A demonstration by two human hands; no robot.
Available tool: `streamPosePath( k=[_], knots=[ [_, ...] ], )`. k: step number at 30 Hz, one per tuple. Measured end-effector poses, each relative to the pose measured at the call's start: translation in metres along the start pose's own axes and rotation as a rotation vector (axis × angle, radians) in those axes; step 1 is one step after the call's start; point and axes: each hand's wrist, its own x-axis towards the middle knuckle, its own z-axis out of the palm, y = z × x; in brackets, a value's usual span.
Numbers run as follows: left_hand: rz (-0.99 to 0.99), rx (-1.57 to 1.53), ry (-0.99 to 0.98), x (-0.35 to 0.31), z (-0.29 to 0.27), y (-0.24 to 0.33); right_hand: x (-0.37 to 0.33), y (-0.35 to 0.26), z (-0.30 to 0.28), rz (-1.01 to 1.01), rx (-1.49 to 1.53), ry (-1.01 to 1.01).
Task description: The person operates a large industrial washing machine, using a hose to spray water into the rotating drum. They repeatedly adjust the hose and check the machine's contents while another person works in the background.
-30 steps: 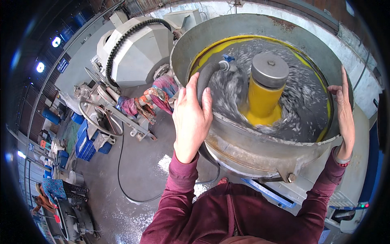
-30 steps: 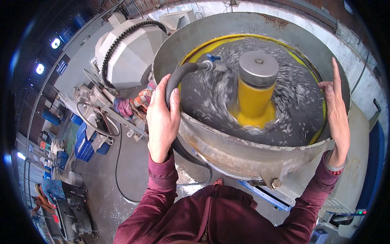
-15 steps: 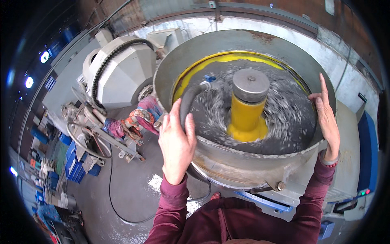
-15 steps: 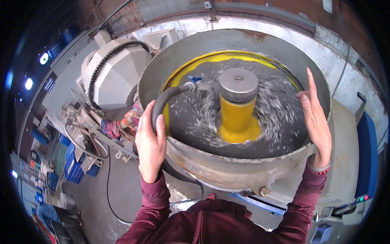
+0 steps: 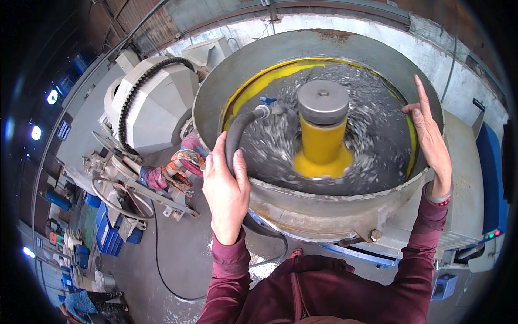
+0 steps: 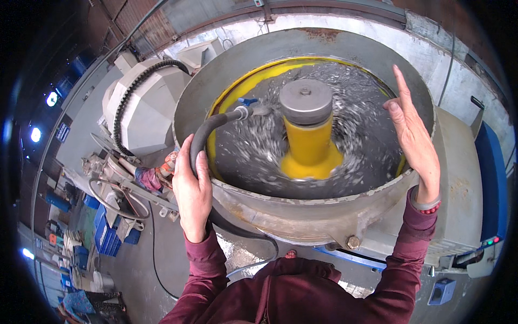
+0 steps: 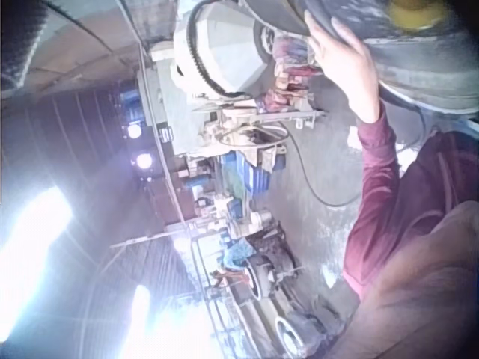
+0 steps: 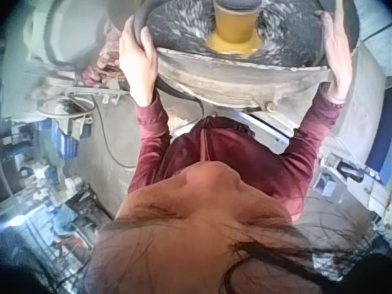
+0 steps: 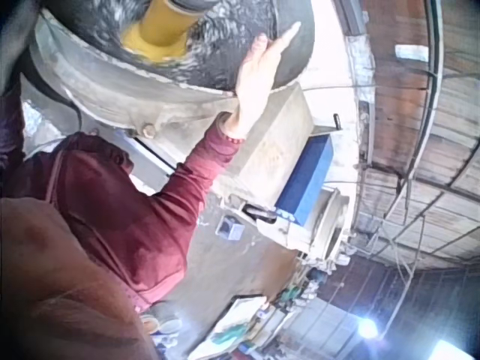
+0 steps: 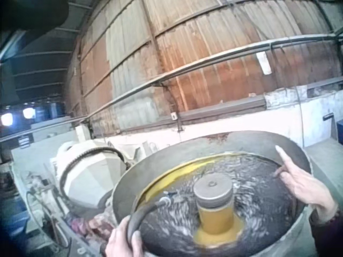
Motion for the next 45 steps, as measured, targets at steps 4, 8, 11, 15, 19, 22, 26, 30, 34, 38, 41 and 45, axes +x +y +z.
streamPosePath(
  k=[4, 8, 11, 15, 19, 22, 26, 30, 34, 38, 41, 45],
  knots=[
    [0.000, 0.005, 0.006, -0.0004, 0.0010, -0.0024, 0.0005, 0.0000, 0.0008, -0.001, 0.000, 0.002],
    [0.008, 0.011, 0.005, -0.0003, -0.0006, -0.0018, 0.0011, 0.0017, 0.0003, 0.013, -0.005, 0.012],
    [0.002, 0.024, -0.001, -0.0010, -0.0005, -0.0025, 0.0009, 0.0009, 0.0019, 0.010, -0.022, 0.021],
    [-0.016, 0.012, 0.001, -0.0012, 0.0007, -0.0035, 0.0011, 0.0040, 0.0028, -0.004, -0.012, 0.021],
    [-0.001, 0.009, 0.009, -0.0011, 0.0003, -0.0035, 0.0018, 0.0033, 0.0015, -0.023, -0.019, 0.019],
    [0.013, 0.018, 0.022, -0.0008, 0.0006, -0.0027, 0.0016, 0.0038, 0.0009, -0.020, -0.011, 0.020],
    [0.010, 0.010, 0.028, -0.0010, 0.0006, -0.0031, 0.0015, 0.0011, 0.0016, -0.014, 0.006, -0.005],
    [-0.008, 0.012, 0.019, -0.0012, 0.0013, -0.0030, 0.0016, 0.0027, 0.0023, -0.005, -0.021, -0.010],
    [0.000, 0.020, 0.022, -0.0014, 0.0015, -0.0037, 0.0018, 0.0020, 0.0011, 0.001, -0.014, -0.009],
    [0.002, 0.014, 0.024, -0.0010, 0.0015, -0.0037, 0.0019, 0.0027, 0.0000, 0.002, -0.009, -0.011],
    [-0.012, -0.003, 0.021, -0.0022, 0.0018, -0.0042, 0.0016, 0.0021, 0.0008, 0.004, 0.004, -0.019],
    [-0.013, 0.011, 0.018, -0.0021, 0.0017, -0.0044, 0.0018, 0.0033, 0.0017, 0.005, -0.008, -0.020]
  ],
)
